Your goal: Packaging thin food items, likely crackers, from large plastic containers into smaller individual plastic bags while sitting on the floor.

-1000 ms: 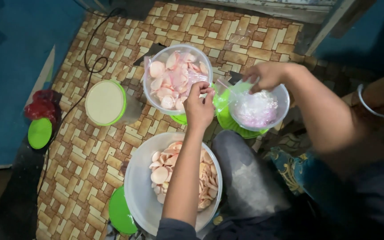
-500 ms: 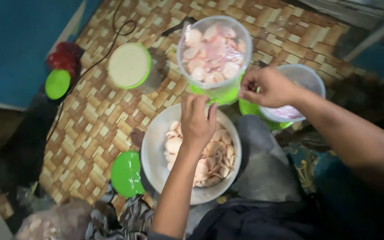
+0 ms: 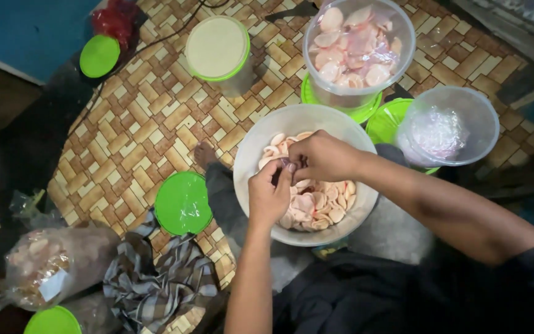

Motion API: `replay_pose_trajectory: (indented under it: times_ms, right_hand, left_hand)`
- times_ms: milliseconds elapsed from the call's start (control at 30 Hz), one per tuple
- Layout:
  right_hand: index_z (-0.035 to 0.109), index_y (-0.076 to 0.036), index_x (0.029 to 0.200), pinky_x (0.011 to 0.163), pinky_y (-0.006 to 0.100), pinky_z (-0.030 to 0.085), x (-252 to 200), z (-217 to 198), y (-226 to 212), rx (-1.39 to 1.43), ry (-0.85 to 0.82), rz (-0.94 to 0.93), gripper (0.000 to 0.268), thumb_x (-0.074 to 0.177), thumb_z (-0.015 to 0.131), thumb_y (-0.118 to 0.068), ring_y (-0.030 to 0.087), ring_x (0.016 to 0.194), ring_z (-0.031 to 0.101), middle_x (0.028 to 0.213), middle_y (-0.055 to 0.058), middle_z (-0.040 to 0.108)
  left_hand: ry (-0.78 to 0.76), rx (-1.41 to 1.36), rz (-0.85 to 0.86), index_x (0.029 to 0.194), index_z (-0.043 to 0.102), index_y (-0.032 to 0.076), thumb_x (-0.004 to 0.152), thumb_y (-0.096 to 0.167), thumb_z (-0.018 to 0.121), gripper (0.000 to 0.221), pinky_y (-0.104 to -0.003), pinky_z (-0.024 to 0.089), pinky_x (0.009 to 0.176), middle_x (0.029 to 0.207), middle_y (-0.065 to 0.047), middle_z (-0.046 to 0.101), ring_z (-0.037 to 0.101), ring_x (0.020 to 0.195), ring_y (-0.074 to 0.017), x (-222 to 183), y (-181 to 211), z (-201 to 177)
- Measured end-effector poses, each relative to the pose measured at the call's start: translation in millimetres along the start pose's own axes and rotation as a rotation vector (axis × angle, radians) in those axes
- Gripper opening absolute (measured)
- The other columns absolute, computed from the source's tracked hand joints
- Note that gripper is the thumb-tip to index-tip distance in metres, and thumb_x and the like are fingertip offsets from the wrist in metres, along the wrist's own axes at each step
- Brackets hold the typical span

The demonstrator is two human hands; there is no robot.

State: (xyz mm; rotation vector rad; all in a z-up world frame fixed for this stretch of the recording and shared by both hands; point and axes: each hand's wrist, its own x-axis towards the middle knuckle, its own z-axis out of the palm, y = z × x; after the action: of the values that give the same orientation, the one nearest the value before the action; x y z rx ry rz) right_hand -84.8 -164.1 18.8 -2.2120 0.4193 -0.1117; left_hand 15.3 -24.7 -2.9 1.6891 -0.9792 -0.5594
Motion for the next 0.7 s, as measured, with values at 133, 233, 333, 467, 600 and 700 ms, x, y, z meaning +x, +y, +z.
replay_pose_trajectory:
  times_ms: [133,233,333,467,600,700]
  right_hand:
    - [0.065,-0.015,0.07,0.063,0.035,0.053,4,2,-3,0.039,-0.042,0.078,0.018,0.062,0.079,-0.025,0.024,0.071,0.068,0.066,0.004,0.068]
    - [0.06,-0.011,0.07,0.061,0.037,0.051,5,10,2,-0.01,0.035,0.11,0.018,0.069,0.073,-0.024,0.028,0.068,0.066,0.062,0.006,0.065]
    - [0.053,-0.01,0.066,0.057,0.042,0.049,2,16,-5,-0.249,0.14,0.072,0.013,0.07,0.064,-0.015,0.033,0.062,0.063,0.057,0.01,0.057]
    - [0.051,-0.011,0.063,0.056,0.039,0.048,4,22,-11,-0.142,0.1,0.078,0.012,0.067,0.061,-0.014,0.032,0.062,0.063,0.054,0.007,0.057]
    - [0.052,-0.013,0.06,0.057,0.034,0.048,8,20,-17,0.02,0.013,0.121,0.011,0.064,0.062,-0.015,0.025,0.062,0.065,0.052,0.003,0.059]
    - [0.064,-0.011,0.074,0.063,0.035,0.052,8,7,-27,0.171,-0.036,0.004,0.005,0.071,0.065,-0.014,0.022,0.066,0.067,0.064,0.006,0.068]
  left_hand:
    - [-0.017,0.1,0.008,0.077,0.066,0.007,0.085,0.014,0.057,0.013,-0.039,0.05,0.053,0.062,-0.015,0.064,0.065,0.063,-0.0336,-3,-5,-11]
    - [-0.012,0.316,0.011,0.067,0.058,0.006,0.079,0.018,0.056,0.017,-0.04,0.048,0.05,0.052,-0.013,0.057,0.062,0.056,-0.0329,-4,-5,-12]
    - [-0.076,0.569,-0.109,0.062,0.056,0.015,0.069,0.03,0.053,0.017,-0.042,0.05,0.055,0.053,-0.005,0.058,0.063,0.058,-0.029,-5,-11,-8]
    - [0.083,0.318,0.406,0.117,0.038,-0.002,0.052,0.009,0.072,0.074,-0.06,0.027,0.097,0.117,-0.027,0.041,0.038,0.113,-0.049,-6,-6,-8]
    - [-0.05,0.329,0.31,0.127,0.031,-0.003,0.057,0.003,0.064,0.078,-0.074,0.02,0.093,0.117,-0.024,0.048,0.047,0.109,-0.0437,-8,-2,-13]
    - [0.122,0.39,0.395,0.111,0.045,0.003,0.056,0.015,0.056,0.057,-0.051,0.043,0.077,0.094,-0.012,0.05,0.052,0.089,-0.0336,-5,-36,-3]
